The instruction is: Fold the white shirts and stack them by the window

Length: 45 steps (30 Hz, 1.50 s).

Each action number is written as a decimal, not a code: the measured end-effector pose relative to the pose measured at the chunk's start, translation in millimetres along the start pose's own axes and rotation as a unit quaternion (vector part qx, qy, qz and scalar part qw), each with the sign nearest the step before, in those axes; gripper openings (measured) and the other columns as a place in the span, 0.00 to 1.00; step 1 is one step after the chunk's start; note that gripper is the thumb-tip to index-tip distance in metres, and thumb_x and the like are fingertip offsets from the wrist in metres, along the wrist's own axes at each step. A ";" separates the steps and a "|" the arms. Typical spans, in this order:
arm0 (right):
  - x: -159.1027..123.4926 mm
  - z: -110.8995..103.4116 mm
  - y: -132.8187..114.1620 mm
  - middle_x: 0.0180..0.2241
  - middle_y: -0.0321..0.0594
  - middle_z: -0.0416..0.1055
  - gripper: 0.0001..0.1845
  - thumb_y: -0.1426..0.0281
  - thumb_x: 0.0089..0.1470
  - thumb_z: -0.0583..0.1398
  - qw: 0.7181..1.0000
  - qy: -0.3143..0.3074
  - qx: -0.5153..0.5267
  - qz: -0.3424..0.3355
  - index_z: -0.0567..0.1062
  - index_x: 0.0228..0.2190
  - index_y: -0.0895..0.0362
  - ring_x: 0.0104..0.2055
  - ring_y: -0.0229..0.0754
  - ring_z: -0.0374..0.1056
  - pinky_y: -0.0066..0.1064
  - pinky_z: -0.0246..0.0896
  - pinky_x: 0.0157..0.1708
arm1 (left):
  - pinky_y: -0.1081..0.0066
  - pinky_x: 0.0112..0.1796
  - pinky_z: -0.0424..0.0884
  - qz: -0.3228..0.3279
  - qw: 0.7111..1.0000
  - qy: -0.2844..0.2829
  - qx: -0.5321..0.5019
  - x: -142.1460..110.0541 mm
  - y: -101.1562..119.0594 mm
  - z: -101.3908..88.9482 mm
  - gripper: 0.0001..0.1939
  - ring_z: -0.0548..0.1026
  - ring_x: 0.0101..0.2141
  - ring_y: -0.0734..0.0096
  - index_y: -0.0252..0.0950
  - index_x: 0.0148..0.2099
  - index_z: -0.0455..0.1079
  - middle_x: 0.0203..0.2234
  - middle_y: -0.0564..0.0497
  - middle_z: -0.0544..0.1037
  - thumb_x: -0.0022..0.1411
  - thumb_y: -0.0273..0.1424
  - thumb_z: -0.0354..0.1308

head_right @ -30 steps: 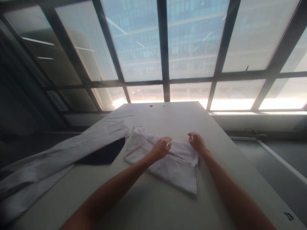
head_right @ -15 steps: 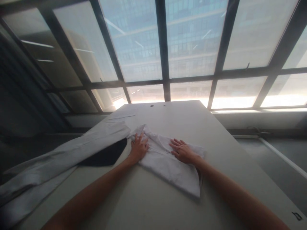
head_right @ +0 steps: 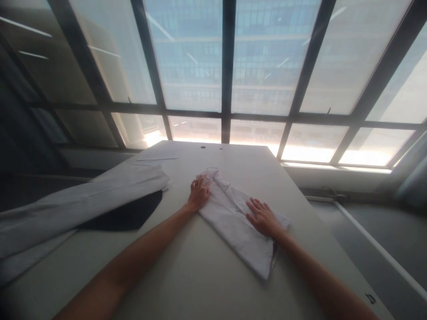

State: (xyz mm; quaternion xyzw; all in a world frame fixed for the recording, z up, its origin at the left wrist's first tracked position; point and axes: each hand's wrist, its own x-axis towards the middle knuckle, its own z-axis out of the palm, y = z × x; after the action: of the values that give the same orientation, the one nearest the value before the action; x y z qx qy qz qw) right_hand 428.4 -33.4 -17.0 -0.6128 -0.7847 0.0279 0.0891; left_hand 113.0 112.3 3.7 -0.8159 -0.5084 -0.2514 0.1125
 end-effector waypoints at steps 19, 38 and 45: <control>-20.9 -18.1 -52.0 0.61 0.53 0.66 0.22 0.69 0.65 0.52 0.987 0.151 0.030 -0.032 0.73 0.57 0.58 0.65 0.53 0.60 0.51 0.55 0.63 | 0.68 0.61 0.63 0.042 0.993 -0.058 -0.097 9.2 -52.7 -0.8 0.24 0.72 0.57 0.68 0.40 0.59 0.72 0.56 0.49 0.76 0.65 0.20 0.50; -6.7 -15.9 18.4 0.71 0.40 0.48 0.31 0.72 0.66 0.43 0.998 -0.011 -0.050 -0.023 0.59 0.68 0.49 0.73 0.50 0.39 0.57 0.32 0.69 | 0.51 0.55 0.64 -0.076 0.989 -0.121 0.024 -7.8 -12.5 -11.5 0.20 0.74 0.52 0.48 0.32 0.54 0.74 0.51 0.34 0.77 0.71 0.37 0.49; -11.5 -9.0 28.0 0.67 0.57 0.57 0.30 0.72 0.64 0.44 0.970 0.119 -0.123 0.170 0.66 0.63 0.61 0.70 0.61 0.47 0.61 0.40 0.64 | 0.50 0.53 0.62 -0.017 0.993 -0.119 0.001 1.6 10.8 -28.0 0.19 0.78 0.43 0.51 0.32 0.40 0.79 0.38 0.37 0.81 0.71 0.31 0.46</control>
State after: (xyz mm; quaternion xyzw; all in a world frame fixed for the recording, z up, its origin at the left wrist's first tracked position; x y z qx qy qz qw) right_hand 459.4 -38.1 -13.7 -0.7425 -0.6499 -0.1278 0.0998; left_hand 114.8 96.3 29.1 -0.8311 -0.5322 -0.1544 0.0476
